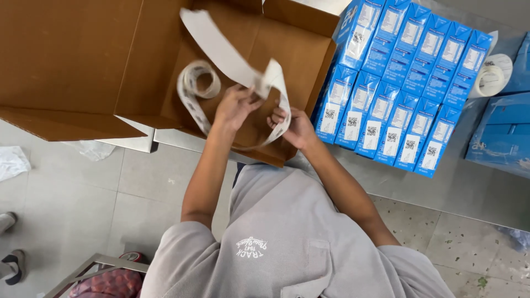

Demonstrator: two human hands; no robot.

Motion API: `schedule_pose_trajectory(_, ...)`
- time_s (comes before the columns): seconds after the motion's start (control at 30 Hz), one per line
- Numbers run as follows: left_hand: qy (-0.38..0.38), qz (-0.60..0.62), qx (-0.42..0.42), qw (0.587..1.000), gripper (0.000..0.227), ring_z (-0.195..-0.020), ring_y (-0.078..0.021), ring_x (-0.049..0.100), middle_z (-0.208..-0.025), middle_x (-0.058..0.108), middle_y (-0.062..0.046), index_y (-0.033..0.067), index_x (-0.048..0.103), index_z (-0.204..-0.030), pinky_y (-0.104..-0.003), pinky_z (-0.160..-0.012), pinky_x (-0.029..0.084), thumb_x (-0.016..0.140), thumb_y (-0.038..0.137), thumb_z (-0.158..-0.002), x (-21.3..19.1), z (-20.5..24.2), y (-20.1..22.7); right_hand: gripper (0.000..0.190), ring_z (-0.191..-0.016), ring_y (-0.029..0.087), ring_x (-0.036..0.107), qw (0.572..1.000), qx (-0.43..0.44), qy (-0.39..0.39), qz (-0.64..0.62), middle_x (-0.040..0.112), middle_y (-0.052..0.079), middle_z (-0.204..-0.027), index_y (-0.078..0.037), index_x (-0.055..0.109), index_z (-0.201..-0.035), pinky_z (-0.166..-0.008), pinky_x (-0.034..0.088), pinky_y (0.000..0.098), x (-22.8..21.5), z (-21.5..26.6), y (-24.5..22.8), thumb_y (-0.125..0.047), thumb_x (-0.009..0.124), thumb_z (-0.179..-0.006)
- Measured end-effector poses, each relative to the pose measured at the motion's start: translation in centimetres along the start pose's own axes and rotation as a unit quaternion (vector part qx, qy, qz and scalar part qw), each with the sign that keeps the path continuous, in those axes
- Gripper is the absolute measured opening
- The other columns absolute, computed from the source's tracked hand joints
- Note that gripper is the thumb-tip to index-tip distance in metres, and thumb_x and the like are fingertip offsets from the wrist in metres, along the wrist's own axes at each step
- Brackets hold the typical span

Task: The person packs cartons into a cardboard box and prepares labels from a roll by hand.

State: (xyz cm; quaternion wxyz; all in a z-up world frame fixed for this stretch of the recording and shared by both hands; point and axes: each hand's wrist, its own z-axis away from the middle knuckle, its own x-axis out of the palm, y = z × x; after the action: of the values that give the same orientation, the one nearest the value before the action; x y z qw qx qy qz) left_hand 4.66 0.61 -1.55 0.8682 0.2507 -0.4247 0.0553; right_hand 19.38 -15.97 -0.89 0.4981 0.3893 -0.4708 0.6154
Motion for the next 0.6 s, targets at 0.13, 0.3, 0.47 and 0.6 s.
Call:
schedule_pose_trajectory(0.13,-0.004,-0.074,0.132,0.989,0.058,-0.109,-0.0262,0.067,-0.132,0.066,-0.019,0.0015,0.036,-0.145,-0.037,-0.093,0.056,0.064,-0.005,-0.095,3.0,-1.4,0.2,0.022,-0.089,0.012,0.056,0.936,-0.069,0.204,0.279,0.060,-0.001,-0.101,-0.005,0.056,-0.127,-0.093,0.048,0.0349,-0.7,0.3,0.1,-0.012,0.052,-0.106)
schedule_pose_trajectory(0.3,0.027,-0.164,0.138,0.976,0.044,-0.111,-0.0258,0.071,-0.128,0.068,-0.022,-0.0001,0.046,-0.138,-0.037,-0.092,0.062,0.065,0.007,-0.099,5.6,-1.5,0.4,0.044,-0.122,0.018,0.059,0.790,-0.223,0.258,0.509,0.062,0.011,-0.132,0.000,0.053,-0.139,-0.107,0.047,0.0331,2.5,0.8,-1.4,-0.035,0.047,-0.113)
schedule_pose_trajectory(0.47,-0.041,-0.214,0.216,0.952,0.055,-0.123,-0.0244,0.062,-0.137,0.059,-0.018,0.0025,0.045,-0.141,-0.037,-0.104,0.054,0.075,0.013,-0.095,6.0,-4.1,-3.3,0.070,-0.116,0.020,0.059,0.685,-0.195,0.250,0.656,0.052,0.016,-0.138,0.000,0.028,-0.146,-0.100,0.047,0.0322,5.9,0.3,-2.0,-0.018,0.069,-0.092)
schedule_pose_trajectory(0.6,-0.074,-0.272,0.267,0.922,0.053,-0.130,-0.0212,0.058,-0.138,0.059,-0.016,0.0004,0.055,-0.135,-0.036,-0.109,0.049,0.079,0.022,-0.094,5.9,-5.8,-4.4,0.049,-0.098,0.018,0.069,0.700,-0.093,0.287,0.648,0.072,0.011,-0.111,-0.004,0.046,-0.140,-0.086,0.053,0.0292,5.2,1.1,-1.5,0.001,0.059,-0.093)
